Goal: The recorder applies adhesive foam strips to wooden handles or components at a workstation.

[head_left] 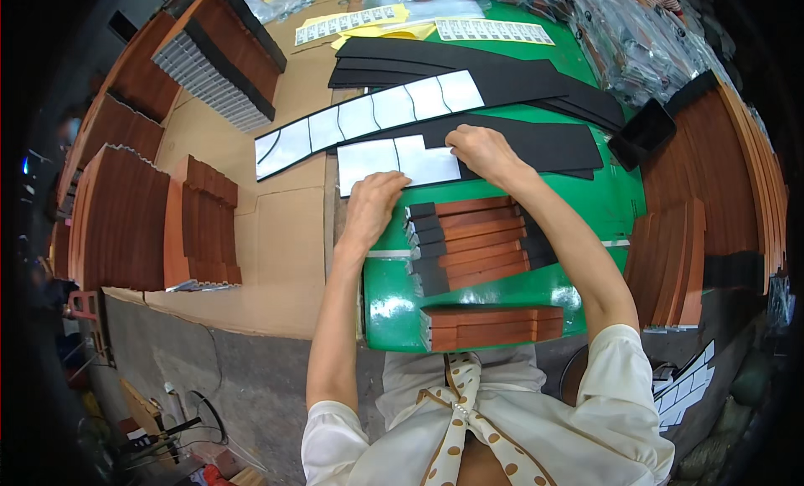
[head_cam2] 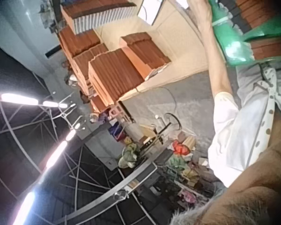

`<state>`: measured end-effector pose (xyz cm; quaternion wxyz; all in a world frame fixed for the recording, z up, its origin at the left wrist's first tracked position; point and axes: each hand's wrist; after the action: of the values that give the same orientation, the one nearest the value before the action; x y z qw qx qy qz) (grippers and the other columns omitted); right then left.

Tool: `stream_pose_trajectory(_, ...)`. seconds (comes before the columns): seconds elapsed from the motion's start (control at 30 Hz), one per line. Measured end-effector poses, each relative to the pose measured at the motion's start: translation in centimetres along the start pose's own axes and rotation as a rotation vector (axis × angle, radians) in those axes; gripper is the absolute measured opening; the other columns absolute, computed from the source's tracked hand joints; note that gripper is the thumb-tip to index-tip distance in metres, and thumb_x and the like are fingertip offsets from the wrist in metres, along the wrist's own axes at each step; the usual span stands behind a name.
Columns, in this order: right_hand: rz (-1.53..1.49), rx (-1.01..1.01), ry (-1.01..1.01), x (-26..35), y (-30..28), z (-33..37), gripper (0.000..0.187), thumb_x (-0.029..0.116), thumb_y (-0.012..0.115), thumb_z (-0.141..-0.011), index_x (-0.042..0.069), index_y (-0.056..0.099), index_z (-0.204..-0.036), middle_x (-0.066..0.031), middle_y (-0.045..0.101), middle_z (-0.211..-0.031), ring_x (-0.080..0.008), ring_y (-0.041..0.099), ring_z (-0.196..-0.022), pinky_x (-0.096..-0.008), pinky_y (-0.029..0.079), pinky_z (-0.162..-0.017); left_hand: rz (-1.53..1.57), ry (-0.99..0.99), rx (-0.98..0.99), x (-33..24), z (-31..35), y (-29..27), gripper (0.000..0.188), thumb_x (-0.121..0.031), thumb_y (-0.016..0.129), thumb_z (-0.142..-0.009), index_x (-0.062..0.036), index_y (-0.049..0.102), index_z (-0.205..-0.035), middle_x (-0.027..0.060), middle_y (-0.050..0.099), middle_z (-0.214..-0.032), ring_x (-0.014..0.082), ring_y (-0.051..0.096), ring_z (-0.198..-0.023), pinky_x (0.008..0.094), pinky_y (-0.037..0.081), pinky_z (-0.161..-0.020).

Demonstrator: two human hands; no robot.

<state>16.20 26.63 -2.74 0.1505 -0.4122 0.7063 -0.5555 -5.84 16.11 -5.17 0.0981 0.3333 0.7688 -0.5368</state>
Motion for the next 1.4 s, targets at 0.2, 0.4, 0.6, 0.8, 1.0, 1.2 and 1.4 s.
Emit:
stream_pose_trajectory(0.2, 0.279, 0.135, -0.171, -1.5, 2.3, -2.1, 0.004, 0.003, 0.058, -0.075, 0.001, 0.060, -0.078, -0.0123, 0.062, -0.081, -0.0262, 0.064, -0.079, -0.0357, 0.055, -0.066, -0.176, 0.036, -0.045, 0.7, 0.3, 1.7, 0.020, -0.005, 0.065, -0.075, -0.0088, 0.069, -0.094, 0.0028, 0.067, -0.103, 0.0225, 0.060, -0.098, 0.0364, 0.044, -0.084)
stream_pose_trajectory(0.4, 0.373, 0.172, -0.301, -2.0, 3.0, -2.3, 0.005, 0.003, 0.058, -0.074, 0.002, 0.059, -0.079, -0.0110, 0.061, -0.081, -0.0244, 0.063, -0.079, -0.0346, 0.055, -0.066, -0.177, 0.026, -0.087, 0.5, 0.3, 1.9, 0.022, -0.002, 0.064, -0.073, -0.0098, 0.069, -0.093, 0.0018, 0.067, -0.103, 0.0213, 0.060, -0.098, 0.0362, 0.042, -0.084)
stream_pose_trajectory(0.6, 0.341, 0.115, -0.264, -2.1, 3.1, -2.5, 0.004, 0.002, 0.058, -0.074, 0.003, 0.059, -0.078, -0.0107, 0.061, -0.083, -0.0241, 0.063, -0.082, -0.0338, 0.055, -0.067, -0.184, 0.013, -0.089, 0.6, 0.4, 2.0, 0.024, -0.002, 0.064, -0.073, -0.0108, 0.068, -0.095, 0.0011, 0.067, -0.104, 0.0201, 0.059, -0.100, 0.0355, 0.041, -0.083)
stream_pose_trajectory(0.8, 0.186, -0.016, -0.066, -3.4, 3.8, -2.5, 0.006, 0.006, 0.057, -0.077, 0.001, 0.059, -0.077, -0.0156, 0.063, -0.080, -0.0297, 0.064, -0.076, -0.0372, 0.054, -0.067, -0.192, 0.024, -0.092, 0.7, 0.6, 2.4, 0.023, -0.003, 0.064, -0.075, -0.0104, 0.068, -0.096, 0.0024, 0.066, -0.106, 0.0223, 0.060, -0.098, 0.0357, 0.043, -0.082)
stream_pose_trajectory(1.0, -0.339, -0.113, 0.354, -0.1, -2.8, -2.0, 0.012, 0.011, 0.058, -0.082, 0.001, 0.064, -0.082, -0.0175, 0.062, -0.068, -0.0313, 0.062, -0.063, -0.0362, 0.048, -0.059, 0.270, -0.170, -0.096, 1.8, 0.2, 1.2, 0.022, -0.003, 0.059, -0.085, -0.0070, 0.066, -0.106, 0.0056, 0.066, -0.103, 0.0176, 0.062, -0.090, 0.0286, 0.048, -0.079)
stream_pose_trajectory(1.2, -0.225, -0.412, -0.093, 5.3, -6.6, 0.9, 0.009, 0.003, 0.063, -0.078, 0.000, 0.064, -0.086, -0.0117, 0.063, -0.073, -0.0227, 0.061, -0.060, -0.0322, 0.048, -0.055, 0.563, -0.420, -0.295, -7.9, -3.1, -4.7, 0.026, -0.013, 0.064, -0.088, 0.0050, 0.059, -0.106, 0.0039, 0.062, -0.091, 0.0092, 0.059, -0.084, 0.0226, 0.047, -0.077)
stream_pose_trajectory(1.4, -0.013, -0.433, -0.246, 8.8, -9.9, 4.3, 0.009, 0.005, 0.067, -0.075, 0.004, 0.061, -0.081, -0.0086, 0.060, -0.071, -0.0270, 0.061, -0.065, -0.0352, 0.049, -0.056, 0.765, -0.293, -0.302, -12.5, -1.8, -5.9, 0.016, -0.009, 0.068, -0.084, 0.0037, 0.065, -0.094, 0.0026, 0.066, -0.081, 0.0073, 0.061, -0.073, 0.0199, 0.048, -0.066)
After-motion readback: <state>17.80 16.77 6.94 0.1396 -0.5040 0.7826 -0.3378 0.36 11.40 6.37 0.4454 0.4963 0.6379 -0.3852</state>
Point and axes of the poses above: each hand's wrist, its own z-axis away from the middle knuckle, its own y-axis out of the palm, x = y × z
